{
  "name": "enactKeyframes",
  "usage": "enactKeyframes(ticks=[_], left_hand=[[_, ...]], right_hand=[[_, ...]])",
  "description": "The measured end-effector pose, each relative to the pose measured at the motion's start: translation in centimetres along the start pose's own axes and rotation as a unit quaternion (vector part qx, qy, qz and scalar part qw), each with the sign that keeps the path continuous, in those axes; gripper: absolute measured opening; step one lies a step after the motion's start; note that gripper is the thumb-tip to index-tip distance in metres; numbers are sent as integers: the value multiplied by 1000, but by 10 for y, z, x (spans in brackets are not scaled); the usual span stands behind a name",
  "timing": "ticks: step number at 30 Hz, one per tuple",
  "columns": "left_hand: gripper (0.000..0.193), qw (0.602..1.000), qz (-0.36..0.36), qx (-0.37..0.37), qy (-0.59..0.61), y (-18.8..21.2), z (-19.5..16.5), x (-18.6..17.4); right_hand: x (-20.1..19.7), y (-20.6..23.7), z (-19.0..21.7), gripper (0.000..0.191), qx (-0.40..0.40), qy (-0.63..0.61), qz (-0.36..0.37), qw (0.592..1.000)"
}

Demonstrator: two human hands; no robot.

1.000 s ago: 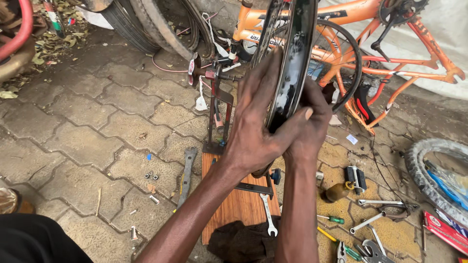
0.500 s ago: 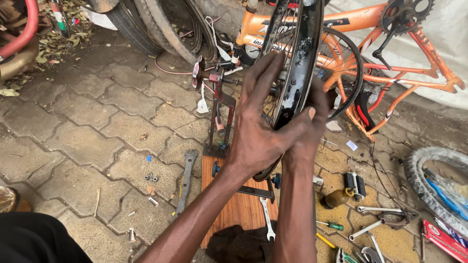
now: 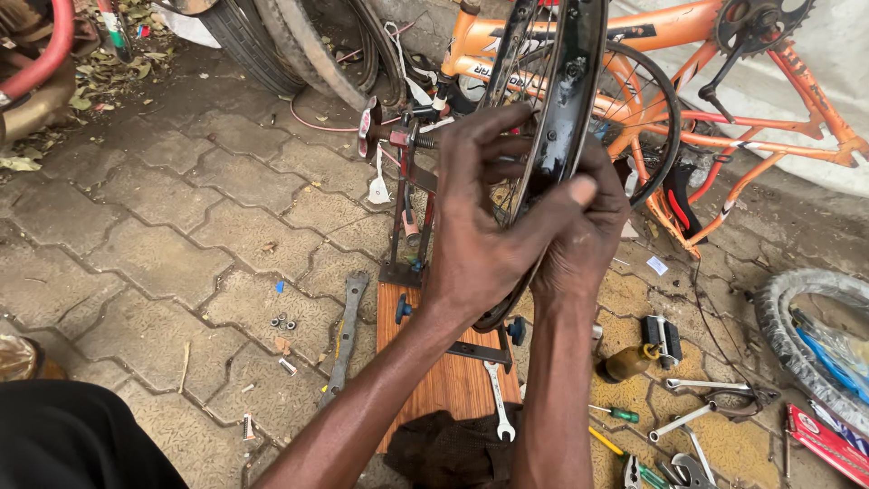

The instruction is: The person sits on the ground working on a bicycle wheel held in a repair stand, pressing and working around the tire and rim by hand, at one point picking up a small white plastic part and fitting it at the rim, and repeatedly rotating and repositioning the wheel while manipulating the rim edge.

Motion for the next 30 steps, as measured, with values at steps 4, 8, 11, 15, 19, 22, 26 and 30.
enactKeyframes(ticks=[4,8,11,15,19,22,26,30], left_hand=[[66,989,-1,-114,89,-5,30,1],[58,969,65,-200,130,-25,64,16],[58,939,166,-258,155,-34,82,28],[58,933,176,-282,140,-36,97,29],[64,949,127,-240,162,-35,102,38],[69,967,58,-193,155,-32,103,35],[67,949,-40,-264,165,-14,115,18],[63,915,55,-215,336,-18,99,18]], right_hand=[[-2,2,-5,21,29,42,-16,999],[11,2,20,12,-96,118,57,987],[13,-4,23,26,-65,106,86,989],[22,-11,34,39,-87,172,126,973],[33,-16,38,36,-82,209,137,965],[28,-23,34,38,-21,301,94,949],[44,-18,47,39,-199,363,128,901],[34,-15,42,46,-241,374,59,893]])
Point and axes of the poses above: each hand's wrist, its own y-axis away from the middle knuckle, its own x-axis out of the palm, z = x × y, the point moved 8 cm from there along -y, towards the middle knuckle, and after that the axes turned 4 degrees about -z, right-handed, at the moved point
